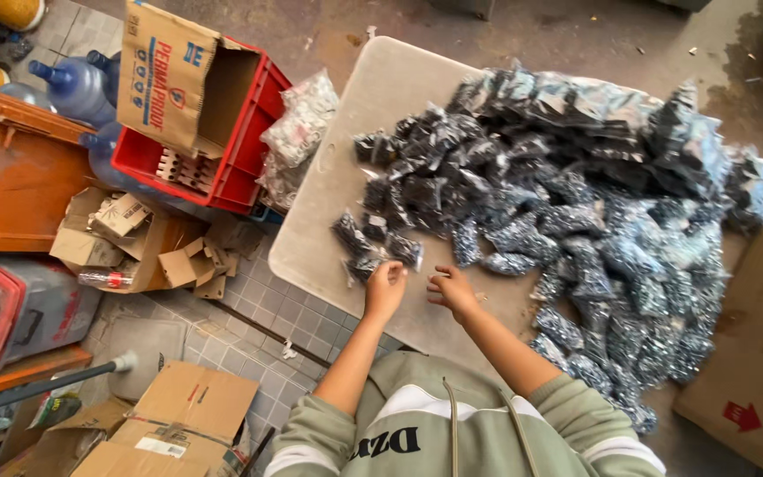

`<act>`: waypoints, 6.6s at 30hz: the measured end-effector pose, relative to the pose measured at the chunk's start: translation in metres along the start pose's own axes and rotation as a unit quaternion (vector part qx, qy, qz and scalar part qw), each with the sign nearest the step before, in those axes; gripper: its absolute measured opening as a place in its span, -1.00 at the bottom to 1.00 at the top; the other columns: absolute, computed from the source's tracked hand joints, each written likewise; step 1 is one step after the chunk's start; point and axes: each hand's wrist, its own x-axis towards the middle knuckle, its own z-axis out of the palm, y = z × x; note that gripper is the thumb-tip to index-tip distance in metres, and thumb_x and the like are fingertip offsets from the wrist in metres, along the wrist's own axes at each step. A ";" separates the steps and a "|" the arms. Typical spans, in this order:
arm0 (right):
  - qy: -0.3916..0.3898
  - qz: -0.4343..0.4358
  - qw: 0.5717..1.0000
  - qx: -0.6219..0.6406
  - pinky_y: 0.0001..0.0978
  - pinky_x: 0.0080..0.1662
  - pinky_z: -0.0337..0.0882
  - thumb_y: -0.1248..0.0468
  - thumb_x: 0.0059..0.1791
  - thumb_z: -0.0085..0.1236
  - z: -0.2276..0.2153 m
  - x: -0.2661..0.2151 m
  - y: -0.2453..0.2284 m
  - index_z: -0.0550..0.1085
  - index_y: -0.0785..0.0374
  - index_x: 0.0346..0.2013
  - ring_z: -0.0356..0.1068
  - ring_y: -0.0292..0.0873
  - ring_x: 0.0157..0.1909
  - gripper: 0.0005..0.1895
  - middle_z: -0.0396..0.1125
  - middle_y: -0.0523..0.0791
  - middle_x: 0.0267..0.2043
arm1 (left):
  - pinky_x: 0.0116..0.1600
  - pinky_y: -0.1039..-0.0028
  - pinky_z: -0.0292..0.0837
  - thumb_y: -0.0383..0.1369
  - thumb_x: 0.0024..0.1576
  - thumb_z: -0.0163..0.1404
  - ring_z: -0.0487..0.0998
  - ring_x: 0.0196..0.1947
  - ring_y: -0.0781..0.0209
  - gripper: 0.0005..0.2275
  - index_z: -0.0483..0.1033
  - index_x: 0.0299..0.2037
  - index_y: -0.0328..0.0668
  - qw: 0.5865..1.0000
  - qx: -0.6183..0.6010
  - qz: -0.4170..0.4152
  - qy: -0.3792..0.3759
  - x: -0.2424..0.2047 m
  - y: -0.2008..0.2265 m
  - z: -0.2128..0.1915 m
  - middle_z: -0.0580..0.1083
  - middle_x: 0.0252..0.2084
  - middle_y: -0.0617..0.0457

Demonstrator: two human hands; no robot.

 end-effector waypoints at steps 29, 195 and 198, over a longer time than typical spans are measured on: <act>0.084 -0.254 0.956 0.124 -0.48 -0.28 0.48 0.47 -0.24 0.37 -0.182 -0.100 -0.038 0.48 0.35 -0.22 0.40 -0.29 -0.38 -0.67 0.39 -0.09 -0.45 | -0.22 0.70 0.52 -0.57 -0.10 0.24 0.53 -0.38 0.46 -0.68 0.48 -0.14 -0.29 0.874 -0.384 -0.097 -0.280 -0.054 0.164 0.108 0.43 -0.39 0.16; 0.395 -0.203 0.728 -0.522 -0.22 0.05 0.45 0.52 -0.18 -0.12 -0.808 -0.262 0.044 0.35 0.28 0.15 0.35 0.13 0.10 -0.42 0.23 0.10 0.15 | 0.28 -0.22 -0.05 -0.28 -0.08 0.15 0.30 0.22 0.03 -0.55 0.44 0.05 -0.13 0.675 0.281 0.561 -0.389 -0.309 0.395 0.696 0.42 0.04 0.01; 0.398 -0.220 0.717 -0.528 -0.25 0.02 0.47 0.52 -0.16 -0.14 -0.811 -0.259 0.045 0.35 0.27 0.16 0.38 0.10 0.08 -0.43 0.24 0.08 0.14 | 0.31 -0.29 -0.13 -0.25 -0.09 0.17 0.27 0.26 0.03 -0.52 0.43 0.07 -0.12 0.674 0.286 0.571 -0.371 -0.309 0.390 0.698 0.41 0.07 0.02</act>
